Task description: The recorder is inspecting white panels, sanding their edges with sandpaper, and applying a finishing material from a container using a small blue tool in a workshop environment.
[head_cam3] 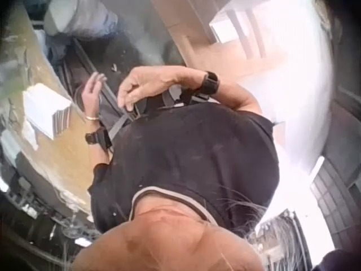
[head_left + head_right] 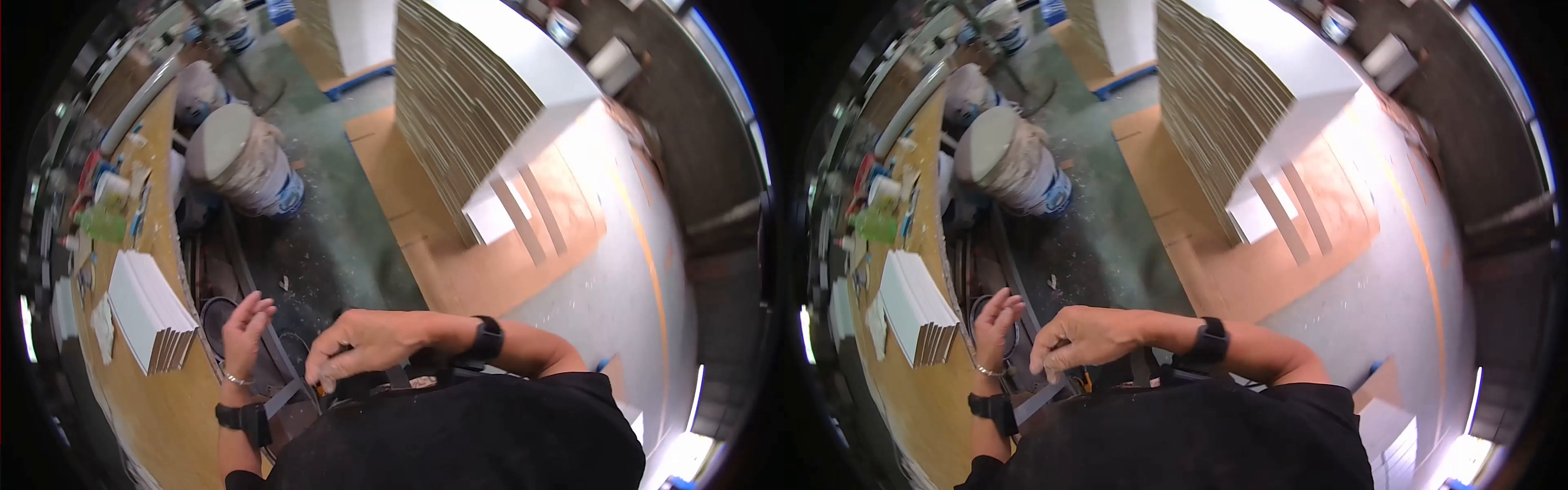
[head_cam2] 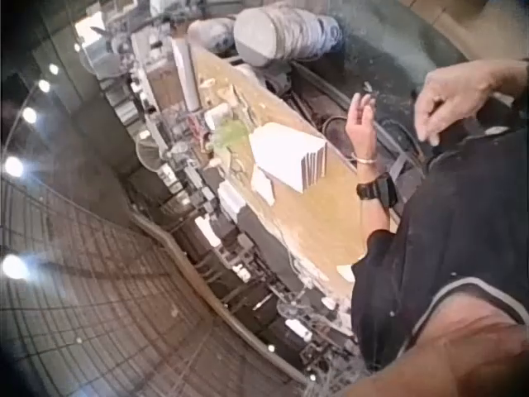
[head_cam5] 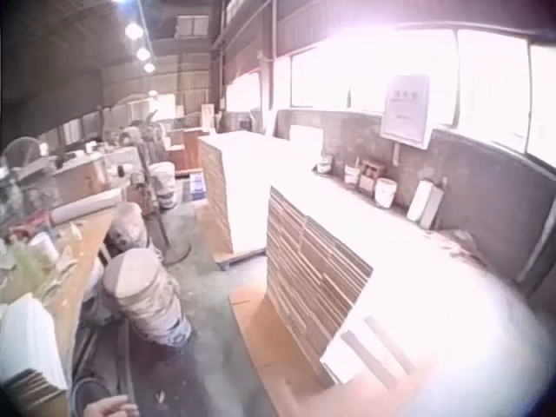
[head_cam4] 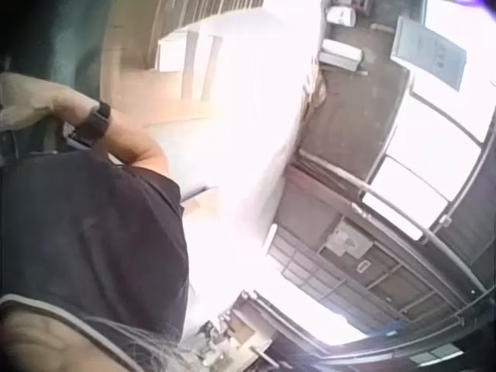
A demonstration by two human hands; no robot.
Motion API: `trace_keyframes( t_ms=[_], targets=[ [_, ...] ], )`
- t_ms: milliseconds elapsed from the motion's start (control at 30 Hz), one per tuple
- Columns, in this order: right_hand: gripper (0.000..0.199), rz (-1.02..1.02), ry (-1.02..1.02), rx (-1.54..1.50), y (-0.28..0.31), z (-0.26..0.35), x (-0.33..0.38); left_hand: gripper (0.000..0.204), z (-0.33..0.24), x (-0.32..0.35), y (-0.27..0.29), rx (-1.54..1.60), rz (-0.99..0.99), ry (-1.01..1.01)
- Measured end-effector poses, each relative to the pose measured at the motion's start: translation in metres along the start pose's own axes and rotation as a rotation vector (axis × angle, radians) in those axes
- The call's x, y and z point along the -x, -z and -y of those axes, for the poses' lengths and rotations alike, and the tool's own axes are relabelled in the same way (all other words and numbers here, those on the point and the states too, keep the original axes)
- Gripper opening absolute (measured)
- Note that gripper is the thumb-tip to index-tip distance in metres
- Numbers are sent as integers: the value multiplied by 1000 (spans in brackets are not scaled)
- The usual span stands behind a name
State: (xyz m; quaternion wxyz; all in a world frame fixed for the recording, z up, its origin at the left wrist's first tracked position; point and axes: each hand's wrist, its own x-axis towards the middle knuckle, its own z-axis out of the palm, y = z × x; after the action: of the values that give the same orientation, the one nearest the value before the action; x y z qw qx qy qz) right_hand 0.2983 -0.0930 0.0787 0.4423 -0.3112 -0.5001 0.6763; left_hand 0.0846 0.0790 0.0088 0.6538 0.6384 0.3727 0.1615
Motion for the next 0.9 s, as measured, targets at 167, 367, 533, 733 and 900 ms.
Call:
trace_keyframes(
  t_ms=[167, 367, 533, 733, 900],
  targets=[
    [29, -133, 599, -15, -32, 54, 152, 43, 44, -44, -136, -229, 547, 225],
    [32, -660, 1360, -275, -136, 51, 188, 45, 80, -69, -237, -456, 894, 185],
    [30, -994, 1334, -194, -134, 40, 246, 44, 93, -75, -296, -671, 1077, 143],
    [27, -1254, 1339, -234, -121, 0, 323, 42, 120, -88, -347, -923, 1122, 138],
    [25, -1376, 1316, -319, -138, -29, 384, 43, 139, -67, -415, -979, 1154, 205]
  ],
)
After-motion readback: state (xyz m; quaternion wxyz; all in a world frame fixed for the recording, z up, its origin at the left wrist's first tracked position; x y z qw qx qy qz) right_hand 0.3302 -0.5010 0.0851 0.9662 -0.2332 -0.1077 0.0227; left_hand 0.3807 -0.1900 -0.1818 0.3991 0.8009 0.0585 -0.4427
